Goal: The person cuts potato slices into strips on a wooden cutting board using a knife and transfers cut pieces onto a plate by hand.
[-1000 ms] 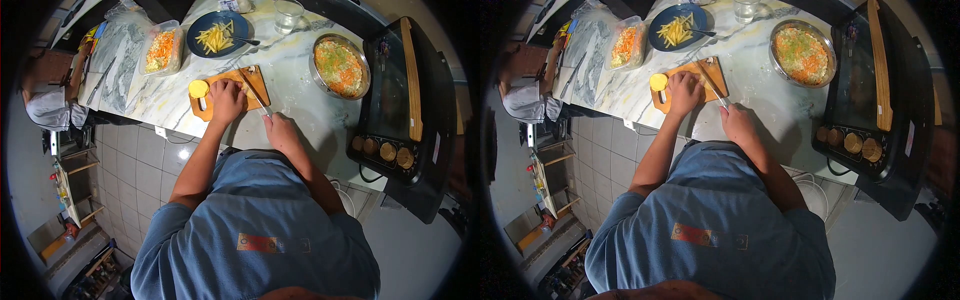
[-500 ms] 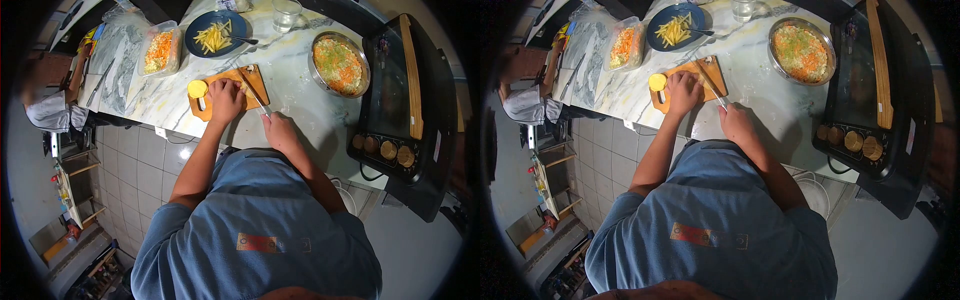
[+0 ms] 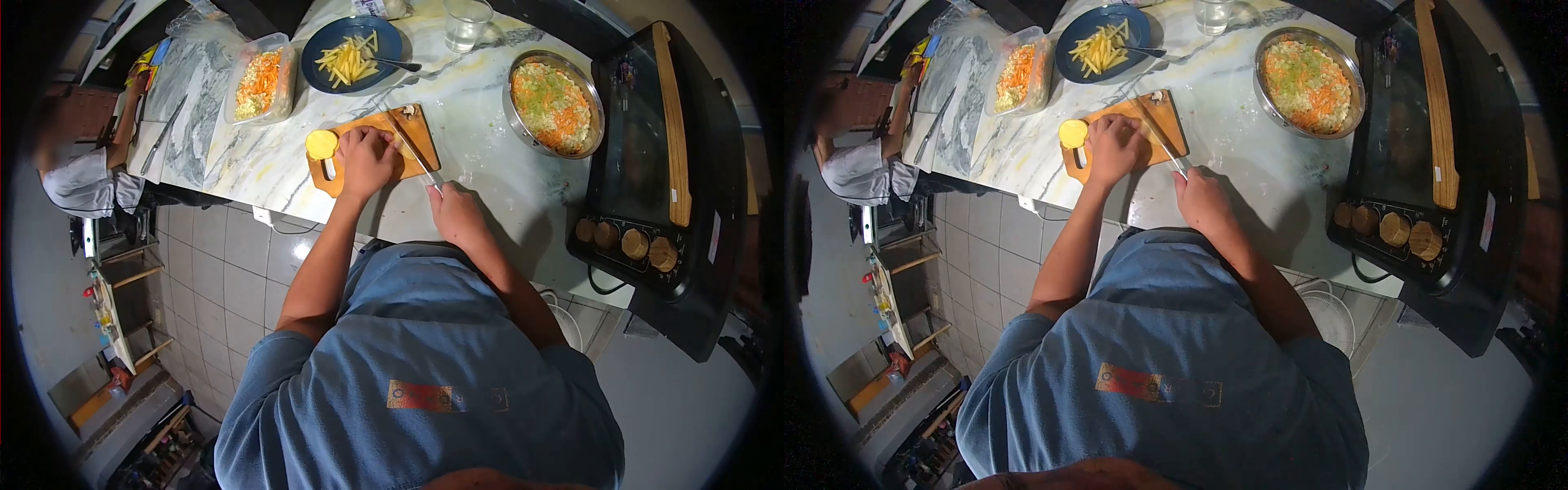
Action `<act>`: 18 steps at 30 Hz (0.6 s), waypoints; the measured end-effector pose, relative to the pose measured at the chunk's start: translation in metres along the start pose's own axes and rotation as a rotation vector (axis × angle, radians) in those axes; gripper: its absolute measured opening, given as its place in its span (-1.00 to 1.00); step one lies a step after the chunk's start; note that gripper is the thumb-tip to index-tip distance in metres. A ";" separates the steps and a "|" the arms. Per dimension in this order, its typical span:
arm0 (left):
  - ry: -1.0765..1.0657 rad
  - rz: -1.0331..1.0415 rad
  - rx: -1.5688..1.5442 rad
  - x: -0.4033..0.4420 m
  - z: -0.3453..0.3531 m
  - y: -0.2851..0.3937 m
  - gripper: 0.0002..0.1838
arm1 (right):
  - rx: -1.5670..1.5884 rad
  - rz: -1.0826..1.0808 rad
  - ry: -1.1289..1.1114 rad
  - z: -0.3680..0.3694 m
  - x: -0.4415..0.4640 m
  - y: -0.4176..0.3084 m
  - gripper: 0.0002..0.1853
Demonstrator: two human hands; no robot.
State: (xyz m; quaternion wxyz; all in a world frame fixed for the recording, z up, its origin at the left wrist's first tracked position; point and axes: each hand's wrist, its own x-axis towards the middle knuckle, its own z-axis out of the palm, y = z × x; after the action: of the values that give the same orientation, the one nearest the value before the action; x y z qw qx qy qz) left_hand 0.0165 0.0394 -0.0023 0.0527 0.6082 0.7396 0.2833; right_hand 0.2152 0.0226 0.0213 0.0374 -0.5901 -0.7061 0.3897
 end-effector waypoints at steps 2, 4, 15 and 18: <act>-0.047 -0.186 -0.205 0.015 -0.003 0.001 -0.73 | -0.002 -0.001 0.004 0.001 0.000 0.001 -0.51; -0.091 -0.375 -0.408 0.026 -0.007 0.005 -0.70 | -0.010 0.004 -0.001 0.000 0.000 0.000 -0.51; -0.196 -0.435 -0.417 0.039 0.001 0.001 -0.57 | -0.030 0.041 -0.011 -0.001 -0.002 -0.006 -0.50; -0.216 -0.477 -0.443 0.040 0.002 0.000 -0.58 | -0.035 0.067 -0.033 0.001 0.000 -0.007 -0.50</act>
State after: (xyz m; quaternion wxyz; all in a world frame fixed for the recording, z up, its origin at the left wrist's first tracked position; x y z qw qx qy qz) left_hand 0.0065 0.0776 0.0067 0.3263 0.4185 0.7716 0.3508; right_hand 0.2089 0.0219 0.0252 0.0023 -0.6074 -0.6930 0.3883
